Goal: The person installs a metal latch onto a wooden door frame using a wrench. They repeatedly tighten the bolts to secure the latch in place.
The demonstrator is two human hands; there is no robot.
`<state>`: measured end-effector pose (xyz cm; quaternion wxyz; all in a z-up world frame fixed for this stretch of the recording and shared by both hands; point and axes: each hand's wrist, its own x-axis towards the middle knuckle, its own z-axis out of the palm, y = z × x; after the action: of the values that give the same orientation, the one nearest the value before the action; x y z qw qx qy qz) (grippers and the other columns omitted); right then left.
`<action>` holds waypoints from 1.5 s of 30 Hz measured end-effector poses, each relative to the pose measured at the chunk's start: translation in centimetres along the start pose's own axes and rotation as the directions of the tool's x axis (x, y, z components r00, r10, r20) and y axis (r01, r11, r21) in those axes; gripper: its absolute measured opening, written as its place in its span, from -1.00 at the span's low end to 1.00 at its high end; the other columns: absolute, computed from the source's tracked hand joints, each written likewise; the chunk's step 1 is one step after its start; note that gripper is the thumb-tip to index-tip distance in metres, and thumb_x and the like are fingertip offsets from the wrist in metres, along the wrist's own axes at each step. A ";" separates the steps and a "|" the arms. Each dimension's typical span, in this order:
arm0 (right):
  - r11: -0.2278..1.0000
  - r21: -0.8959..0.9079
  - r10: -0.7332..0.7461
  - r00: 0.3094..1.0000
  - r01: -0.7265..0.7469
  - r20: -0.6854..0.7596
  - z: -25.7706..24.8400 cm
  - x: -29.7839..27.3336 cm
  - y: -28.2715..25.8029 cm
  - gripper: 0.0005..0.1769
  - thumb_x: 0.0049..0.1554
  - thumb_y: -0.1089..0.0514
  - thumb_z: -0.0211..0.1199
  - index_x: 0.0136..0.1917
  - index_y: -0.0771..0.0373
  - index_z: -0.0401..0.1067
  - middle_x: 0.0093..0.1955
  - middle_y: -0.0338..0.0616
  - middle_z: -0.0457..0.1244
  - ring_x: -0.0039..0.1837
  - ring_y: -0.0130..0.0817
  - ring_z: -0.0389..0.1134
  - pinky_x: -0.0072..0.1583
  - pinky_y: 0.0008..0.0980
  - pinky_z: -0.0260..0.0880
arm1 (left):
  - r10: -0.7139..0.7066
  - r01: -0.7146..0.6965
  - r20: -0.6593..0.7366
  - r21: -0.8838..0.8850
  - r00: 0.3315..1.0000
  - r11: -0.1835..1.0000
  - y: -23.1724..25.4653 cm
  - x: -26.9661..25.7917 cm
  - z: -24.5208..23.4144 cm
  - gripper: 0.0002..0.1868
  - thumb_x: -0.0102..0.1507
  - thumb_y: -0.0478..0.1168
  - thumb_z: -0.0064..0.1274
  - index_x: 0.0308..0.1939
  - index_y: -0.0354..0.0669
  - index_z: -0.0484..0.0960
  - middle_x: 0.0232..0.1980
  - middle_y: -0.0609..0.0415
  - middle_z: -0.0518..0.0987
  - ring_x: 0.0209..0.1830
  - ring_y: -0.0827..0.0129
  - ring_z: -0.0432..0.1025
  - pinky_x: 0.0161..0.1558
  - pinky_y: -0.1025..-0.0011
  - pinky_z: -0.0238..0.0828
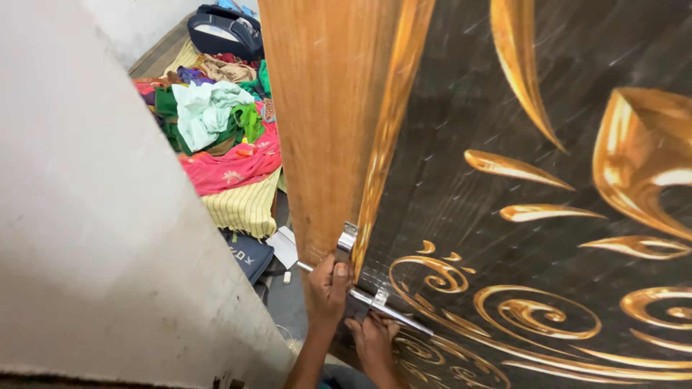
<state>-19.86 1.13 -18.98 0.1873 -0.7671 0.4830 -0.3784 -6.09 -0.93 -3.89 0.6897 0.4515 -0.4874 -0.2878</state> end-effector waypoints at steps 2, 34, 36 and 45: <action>0.999 -0.022 0.042 0.999 -0.041 0.032 -0.3 0.3 -0.4 -0.82 0.15 0.05 0.28 -0.04 0.14 0.55 -0.08 -0.06 0.40 -0.02 -0.05 0.36 0.06 -0.05 0.02 | -0.006 0.005 -0.024 -0.051 1.000 0.999 -0.6 0.3 0.4 -0.63 0.42 -0.06 -0.11 -0.40 -0.22 0.44 -0.52 0.19 0.41 -0.54 0.57 0.26 -0.50 0.51 0.17; 0.968 -0.184 0.132 0.969 -0.172 -0.210 0.6 4.2 6.1 -0.76 0.19 0.05 0.24 0.08 0.17 0.51 0.04 -0.05 0.35 0.12 -0.03 0.29 0.18 -0.06 0.04 | 0.094 -0.101 0.307 0.006 0.947 0.995 -7.0 7.1 4.3 -0.63 0.40 -0.03 -0.14 -0.35 -0.24 0.47 -0.43 -0.01 0.40 -0.40 0.26 0.32 -0.31 0.30 0.24; 0.960 -0.180 0.177 0.963 -0.214 -0.201 -0.2 4.9 5.5 -0.78 0.21 0.05 0.23 0.06 0.17 0.51 0.00 -0.05 0.35 0.12 -0.03 0.29 0.18 -0.07 0.03 | 0.006 0.008 0.391 -0.035 0.920 0.999 -7.1 7.9 4.4 -0.64 0.38 -0.02 -0.13 -0.36 -0.22 0.50 -0.47 0.02 0.43 -0.45 0.31 0.35 -0.36 0.33 0.26; 0.933 -0.184 0.259 0.932 -0.310 -0.254 -1.4 8.1 6.0 -0.79 0.22 0.00 0.19 0.01 0.12 0.51 -0.14 -0.10 0.36 0.02 -0.09 0.33 0.09 -0.11 0.02 | 0.159 -0.059 0.531 -0.200 0.832 0.978 -8.8 11.4 6.5 -0.62 0.41 -0.02 -0.12 -0.33 -0.26 0.50 -0.43 0.01 0.44 -0.40 0.27 0.36 -0.32 0.29 0.29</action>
<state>-22.46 -8.68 -18.76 0.0978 -0.6564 0.6468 -0.3757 -7.71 -16.45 -6.38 0.5751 0.2599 -0.6608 -0.4062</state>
